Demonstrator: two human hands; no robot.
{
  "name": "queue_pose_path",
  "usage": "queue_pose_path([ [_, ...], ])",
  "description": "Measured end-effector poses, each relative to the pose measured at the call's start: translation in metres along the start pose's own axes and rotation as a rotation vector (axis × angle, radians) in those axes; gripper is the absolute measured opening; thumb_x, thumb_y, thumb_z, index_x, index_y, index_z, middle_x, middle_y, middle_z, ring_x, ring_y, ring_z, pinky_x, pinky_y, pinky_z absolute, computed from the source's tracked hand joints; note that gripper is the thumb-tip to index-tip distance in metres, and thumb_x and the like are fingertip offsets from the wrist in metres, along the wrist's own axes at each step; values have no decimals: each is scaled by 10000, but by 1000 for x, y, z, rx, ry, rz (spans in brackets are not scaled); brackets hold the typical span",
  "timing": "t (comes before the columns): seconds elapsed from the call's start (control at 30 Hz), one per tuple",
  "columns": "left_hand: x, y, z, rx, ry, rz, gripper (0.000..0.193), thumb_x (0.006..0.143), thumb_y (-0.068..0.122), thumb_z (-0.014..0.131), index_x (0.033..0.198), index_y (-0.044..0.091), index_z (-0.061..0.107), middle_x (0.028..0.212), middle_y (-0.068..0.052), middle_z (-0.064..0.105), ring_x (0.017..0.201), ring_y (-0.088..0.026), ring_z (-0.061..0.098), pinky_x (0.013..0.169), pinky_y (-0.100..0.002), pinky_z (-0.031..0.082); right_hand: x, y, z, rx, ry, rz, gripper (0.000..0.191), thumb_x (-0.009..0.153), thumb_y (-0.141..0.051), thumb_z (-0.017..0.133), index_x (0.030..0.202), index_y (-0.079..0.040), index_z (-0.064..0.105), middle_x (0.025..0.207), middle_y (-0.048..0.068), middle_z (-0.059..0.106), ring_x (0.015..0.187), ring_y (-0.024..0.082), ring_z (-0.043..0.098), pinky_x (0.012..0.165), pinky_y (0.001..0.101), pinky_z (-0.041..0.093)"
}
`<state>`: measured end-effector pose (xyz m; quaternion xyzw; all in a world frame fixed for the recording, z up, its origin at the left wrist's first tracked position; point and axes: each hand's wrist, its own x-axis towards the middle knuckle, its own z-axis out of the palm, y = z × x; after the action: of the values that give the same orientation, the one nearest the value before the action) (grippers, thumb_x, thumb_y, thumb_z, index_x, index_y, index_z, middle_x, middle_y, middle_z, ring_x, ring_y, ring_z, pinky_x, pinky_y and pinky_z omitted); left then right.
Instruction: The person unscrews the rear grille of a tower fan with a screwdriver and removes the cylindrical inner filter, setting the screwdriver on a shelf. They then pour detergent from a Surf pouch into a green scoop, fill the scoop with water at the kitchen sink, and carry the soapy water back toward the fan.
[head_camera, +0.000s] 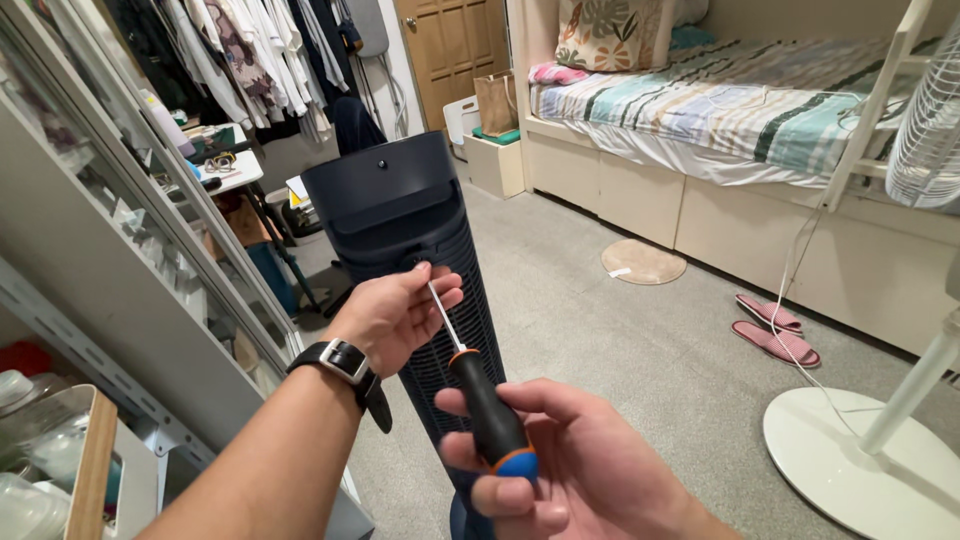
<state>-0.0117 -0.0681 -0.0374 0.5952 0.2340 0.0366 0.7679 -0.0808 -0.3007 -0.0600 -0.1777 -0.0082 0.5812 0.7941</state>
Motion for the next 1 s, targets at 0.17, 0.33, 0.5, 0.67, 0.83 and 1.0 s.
queue_pose_path([
  [0.17, -5, -1, 2, 239, 48, 48, 277, 1024, 320, 649, 1054, 47, 682, 925, -36, 728, 846, -142, 671, 715, -258, 477, 10, 7, 6, -555, 505, -251, 415, 963, -342, 705, 1222, -63, 539, 746, 72, 516, 517, 163, 532, 358, 266, 382],
  [0.33, -4, 0, -1, 64, -42, -12, 281, 990, 336, 589, 987, 96, 735, 878, -10, 745, 809, -123, 699, 686, -253, 526, 4, 7, 16, -214, 442, -64, 569, 924, -505, 545, 1204, -10, 555, 729, 86, 542, 515, 186, 564, 435, 274, 450],
  [0.5, -1, 1, -5, 172, 41, 11, 239, 986, 314, 650, 967, 80, 696, 887, -25, 754, 802, -124, 708, 663, -246, 500, 8, 7, 18, -373, 504, -138, 468, 984, -329, 644, 1239, 47, 531, 784, 137, 631, 556, 177, 640, 492, 251, 538],
  [0.67, 2, 2, -3, 162, 56, 2, 211, 970, 316, 657, 967, 110, 700, 888, -1, 754, 811, -116, 723, 672, -235, 516, 5, 5, 17, -240, 332, -120, 498, 943, -445, 637, 1138, 10, 578, 823, 112, 666, 593, 188, 664, 470, 260, 562],
  [0.83, 1, 0, -3, 119, 59, 14, 263, 967, 349, 640, 928, 99, 713, 852, -14, 765, 813, -127, 715, 650, -245, 533, -2, -2, 18, -188, 366, -80, 394, 981, -266, 545, 1161, 79, 610, 959, 148, 674, 711, 196, 668, 511, 232, 537],
  [1.0, 0, 6, -6, 318, 111, 105, 239, 947, 275, 744, 906, 48, 682, 835, -47, 727, 789, -175, 724, 648, -259, 541, 6, 1, 14, -344, 233, -77, 335, 1046, -350, 638, 1137, -29, 611, 836, 94, 538, 635, 186, 588, 500, 259, 519],
])
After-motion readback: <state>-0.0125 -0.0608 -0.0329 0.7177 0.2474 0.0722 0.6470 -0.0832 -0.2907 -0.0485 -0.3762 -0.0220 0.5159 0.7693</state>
